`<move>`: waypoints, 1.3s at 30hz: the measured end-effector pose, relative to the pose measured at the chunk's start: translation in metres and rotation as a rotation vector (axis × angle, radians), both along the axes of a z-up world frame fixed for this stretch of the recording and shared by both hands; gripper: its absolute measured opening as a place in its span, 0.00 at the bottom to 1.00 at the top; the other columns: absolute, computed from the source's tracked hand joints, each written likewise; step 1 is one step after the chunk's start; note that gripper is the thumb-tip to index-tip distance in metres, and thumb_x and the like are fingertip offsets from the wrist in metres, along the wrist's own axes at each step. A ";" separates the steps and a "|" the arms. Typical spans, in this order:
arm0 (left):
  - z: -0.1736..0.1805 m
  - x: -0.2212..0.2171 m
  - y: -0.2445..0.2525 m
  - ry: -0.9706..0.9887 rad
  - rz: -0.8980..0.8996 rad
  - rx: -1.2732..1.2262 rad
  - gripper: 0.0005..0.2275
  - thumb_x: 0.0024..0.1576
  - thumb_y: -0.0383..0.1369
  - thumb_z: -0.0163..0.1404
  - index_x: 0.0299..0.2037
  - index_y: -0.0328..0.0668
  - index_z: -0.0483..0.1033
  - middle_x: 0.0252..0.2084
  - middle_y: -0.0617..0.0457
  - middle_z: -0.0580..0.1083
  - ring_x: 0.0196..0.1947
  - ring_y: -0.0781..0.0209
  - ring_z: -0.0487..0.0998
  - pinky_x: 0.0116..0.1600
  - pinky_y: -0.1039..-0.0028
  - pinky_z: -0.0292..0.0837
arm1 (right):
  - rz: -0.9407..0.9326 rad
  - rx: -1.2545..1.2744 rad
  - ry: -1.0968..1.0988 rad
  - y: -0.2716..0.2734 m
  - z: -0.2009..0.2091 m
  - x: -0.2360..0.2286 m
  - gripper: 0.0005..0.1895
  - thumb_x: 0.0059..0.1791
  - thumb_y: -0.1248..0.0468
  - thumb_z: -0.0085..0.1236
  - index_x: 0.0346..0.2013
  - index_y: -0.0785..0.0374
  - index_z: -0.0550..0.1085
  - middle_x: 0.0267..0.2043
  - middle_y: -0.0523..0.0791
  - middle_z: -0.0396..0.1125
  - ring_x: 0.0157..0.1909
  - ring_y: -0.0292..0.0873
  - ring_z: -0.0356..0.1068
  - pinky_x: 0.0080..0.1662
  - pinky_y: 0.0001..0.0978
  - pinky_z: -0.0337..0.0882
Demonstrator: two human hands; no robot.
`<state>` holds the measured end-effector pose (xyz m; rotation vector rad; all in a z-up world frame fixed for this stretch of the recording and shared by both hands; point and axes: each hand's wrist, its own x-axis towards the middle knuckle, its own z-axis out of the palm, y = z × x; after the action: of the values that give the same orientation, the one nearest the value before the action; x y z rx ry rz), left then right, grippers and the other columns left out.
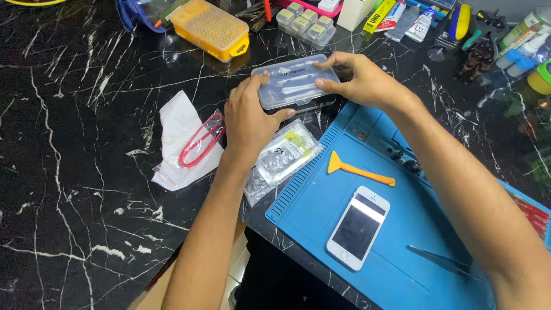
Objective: The person organizes a workbench by opening and closing a screwdriver bit case, placing a screwdriver into it, and arranging various tools and parts on a blue mat. They also use an air blower to clean a white object.
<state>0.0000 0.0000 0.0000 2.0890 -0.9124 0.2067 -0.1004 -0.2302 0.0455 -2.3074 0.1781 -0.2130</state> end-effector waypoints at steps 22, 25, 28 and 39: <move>-0.038 -0.124 0.005 -0.278 -0.579 0.036 0.18 0.55 0.23 0.56 0.57 0.40 0.75 0.45 0.46 0.77 0.56 0.47 0.74 0.61 0.60 0.69 | -0.134 -0.924 0.109 0.082 -0.014 -0.169 0.08 0.42 0.56 0.72 0.35 0.49 0.85 0.42 0.44 0.77 0.43 0.52 0.74 0.43 0.44 0.75; -0.042 -0.132 -0.003 -0.335 -0.510 0.082 0.14 0.56 0.19 0.50 0.50 0.38 0.78 0.40 0.46 0.78 0.51 0.49 0.77 0.57 0.63 0.71 | -0.189 -0.877 0.012 0.087 -0.027 -0.179 0.03 0.45 0.60 0.70 0.32 0.53 0.83 0.42 0.42 0.75 0.45 0.50 0.71 0.45 0.40 0.70; -0.031 -0.139 -0.002 -0.459 -0.434 0.079 0.12 0.54 0.18 0.52 0.45 0.41 0.81 0.34 0.49 0.77 0.44 0.51 0.79 0.50 0.64 0.74 | -0.261 -0.965 -0.012 0.096 -0.026 -0.186 0.03 0.49 0.60 0.68 0.36 0.52 0.81 0.43 0.39 0.74 0.47 0.45 0.67 0.49 0.38 0.65; 0.045 -0.130 0.014 -0.532 -0.396 -0.152 0.31 0.59 0.14 0.53 0.71 0.36 0.51 0.55 0.43 0.72 0.53 0.48 0.81 0.64 0.61 0.79 | 0.009 -0.564 -0.363 0.125 0.054 -0.146 0.14 0.50 0.80 0.62 0.47 0.77 0.68 0.42 0.57 0.75 0.44 0.55 0.78 0.45 0.47 0.76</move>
<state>-0.1296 0.0140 0.0452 1.6925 -1.5499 0.6174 -0.2460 -0.1047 0.0995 -2.7668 -0.0921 -0.7512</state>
